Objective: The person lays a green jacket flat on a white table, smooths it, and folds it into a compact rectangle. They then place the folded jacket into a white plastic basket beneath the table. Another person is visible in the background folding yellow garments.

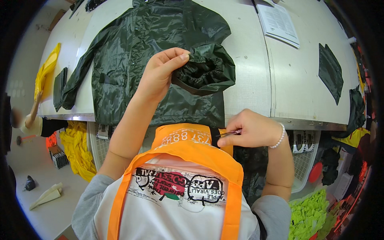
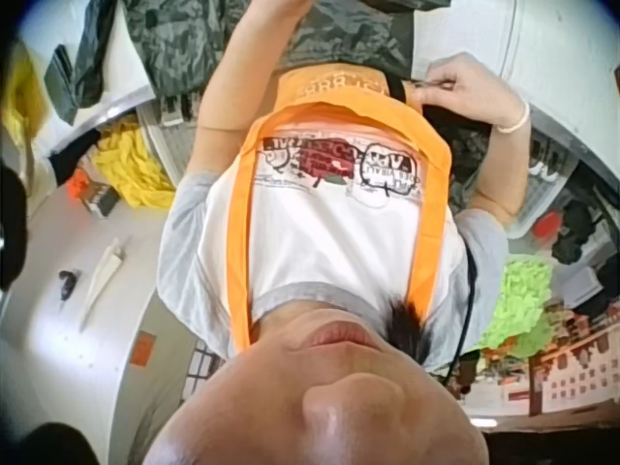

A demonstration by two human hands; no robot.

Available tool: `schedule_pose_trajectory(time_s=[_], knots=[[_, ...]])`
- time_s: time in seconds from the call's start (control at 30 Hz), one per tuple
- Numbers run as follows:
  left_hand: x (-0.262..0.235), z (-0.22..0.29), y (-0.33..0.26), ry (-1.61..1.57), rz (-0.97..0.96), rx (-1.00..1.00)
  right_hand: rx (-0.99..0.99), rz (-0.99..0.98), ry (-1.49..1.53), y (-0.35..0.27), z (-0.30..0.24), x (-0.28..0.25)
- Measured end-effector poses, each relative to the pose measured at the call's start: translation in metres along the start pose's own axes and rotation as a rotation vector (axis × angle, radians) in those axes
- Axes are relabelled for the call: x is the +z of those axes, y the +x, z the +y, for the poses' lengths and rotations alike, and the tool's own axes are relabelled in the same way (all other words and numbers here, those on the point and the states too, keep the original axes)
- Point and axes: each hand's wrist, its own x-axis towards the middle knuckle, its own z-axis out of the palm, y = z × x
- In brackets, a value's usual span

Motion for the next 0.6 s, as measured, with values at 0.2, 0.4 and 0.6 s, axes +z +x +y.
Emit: schedule_pose_trajectory(time_s=[0.2, 0.4, 0.6], knots=[[0.001, -0.005, -0.006, 0.311, -0.089, 0.056, -0.136, 1.204, -0.013, 0.021, -0.013, -0.018], [-0.001, 0.005, -0.013, 0.74, -0.045, 0.429, -0.18, 0.931, 0.399, 0.061, 0.007, -0.029], [0.003, 0.005, -0.001, 0.501, -0.127, 0.072, -0.216, 0.866, 0.32, 0.067, -0.006, -0.025]])
